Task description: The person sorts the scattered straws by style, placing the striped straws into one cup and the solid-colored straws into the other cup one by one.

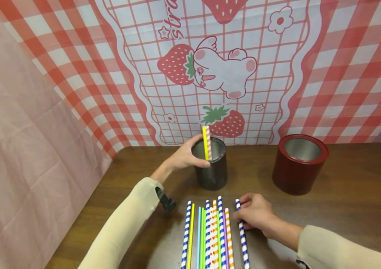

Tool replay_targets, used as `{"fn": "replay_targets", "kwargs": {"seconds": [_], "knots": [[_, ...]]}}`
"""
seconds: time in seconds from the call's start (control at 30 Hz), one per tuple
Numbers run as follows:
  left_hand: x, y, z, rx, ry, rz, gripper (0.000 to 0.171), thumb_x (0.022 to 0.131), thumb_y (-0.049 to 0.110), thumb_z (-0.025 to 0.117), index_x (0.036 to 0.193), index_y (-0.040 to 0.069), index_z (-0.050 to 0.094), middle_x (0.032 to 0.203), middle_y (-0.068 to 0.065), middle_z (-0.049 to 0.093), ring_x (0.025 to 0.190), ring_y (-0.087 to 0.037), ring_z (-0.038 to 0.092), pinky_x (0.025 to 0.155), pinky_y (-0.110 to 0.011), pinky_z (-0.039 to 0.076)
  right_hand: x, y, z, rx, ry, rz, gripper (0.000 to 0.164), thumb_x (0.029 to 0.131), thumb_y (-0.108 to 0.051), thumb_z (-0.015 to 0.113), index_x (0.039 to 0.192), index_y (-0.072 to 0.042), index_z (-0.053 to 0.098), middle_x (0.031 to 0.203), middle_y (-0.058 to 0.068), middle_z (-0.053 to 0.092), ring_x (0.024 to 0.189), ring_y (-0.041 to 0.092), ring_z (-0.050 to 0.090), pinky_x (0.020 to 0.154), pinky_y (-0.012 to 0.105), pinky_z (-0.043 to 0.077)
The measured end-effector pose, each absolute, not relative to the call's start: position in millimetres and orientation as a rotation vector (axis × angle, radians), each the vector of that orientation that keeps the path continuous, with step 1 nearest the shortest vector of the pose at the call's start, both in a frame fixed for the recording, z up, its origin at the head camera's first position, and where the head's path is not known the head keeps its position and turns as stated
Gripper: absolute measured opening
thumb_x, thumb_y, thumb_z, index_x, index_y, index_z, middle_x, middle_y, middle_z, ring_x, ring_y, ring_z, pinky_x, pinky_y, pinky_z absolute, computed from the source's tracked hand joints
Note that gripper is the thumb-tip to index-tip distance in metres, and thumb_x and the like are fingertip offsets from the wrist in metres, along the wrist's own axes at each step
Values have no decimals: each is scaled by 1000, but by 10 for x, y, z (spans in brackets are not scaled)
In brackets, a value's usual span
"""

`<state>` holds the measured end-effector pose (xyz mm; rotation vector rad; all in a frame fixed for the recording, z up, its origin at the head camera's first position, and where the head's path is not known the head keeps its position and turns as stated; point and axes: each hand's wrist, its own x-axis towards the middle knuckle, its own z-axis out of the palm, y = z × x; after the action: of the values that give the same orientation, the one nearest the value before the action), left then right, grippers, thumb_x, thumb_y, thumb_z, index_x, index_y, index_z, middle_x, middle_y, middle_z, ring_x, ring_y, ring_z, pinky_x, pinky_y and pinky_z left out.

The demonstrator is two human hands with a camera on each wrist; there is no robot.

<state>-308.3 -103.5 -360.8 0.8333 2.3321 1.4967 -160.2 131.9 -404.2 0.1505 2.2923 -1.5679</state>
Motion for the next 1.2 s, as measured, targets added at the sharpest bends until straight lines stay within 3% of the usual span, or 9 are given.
{"fn": "replay_targets", "kwargs": {"seconds": [0.23,0.53,0.93,1.2], "knots": [[-3075,-1027,-3590,826,2318,1497,96,71,14,83,149,14,28,129,-10,50,111,-19,52,92,-29,46,-1744,1352,-3751,55,2271,-1690,55,75,0,65,124,11,42,96,11,58,75,14,61,64,34,58],[-3088,-1024,-3608,841,2339,1504,95,69,16,84,148,16,31,126,-7,52,110,-19,52,93,-30,46,-1959,1373,-3257,-40,2312,-1793,56,86,-8,63,133,7,37,116,19,54,84,12,63,77,39,57],[-3089,-1045,-3638,829,2384,1470,98,69,19,85,149,15,29,132,-5,49,114,-17,49,95,-29,44,-2151,1356,-2849,-56,2408,-1946,56,90,-9,62,137,4,34,118,16,49,79,2,63,74,29,57],[-3088,-1044,-3630,842,2361,1493,96,69,18,84,148,15,30,128,-6,51,111,-18,51,92,-29,46,-2224,1344,-2696,-19,2451,-2030,41,91,-14,63,126,-7,42,113,9,50,81,2,63,75,25,56]]}}
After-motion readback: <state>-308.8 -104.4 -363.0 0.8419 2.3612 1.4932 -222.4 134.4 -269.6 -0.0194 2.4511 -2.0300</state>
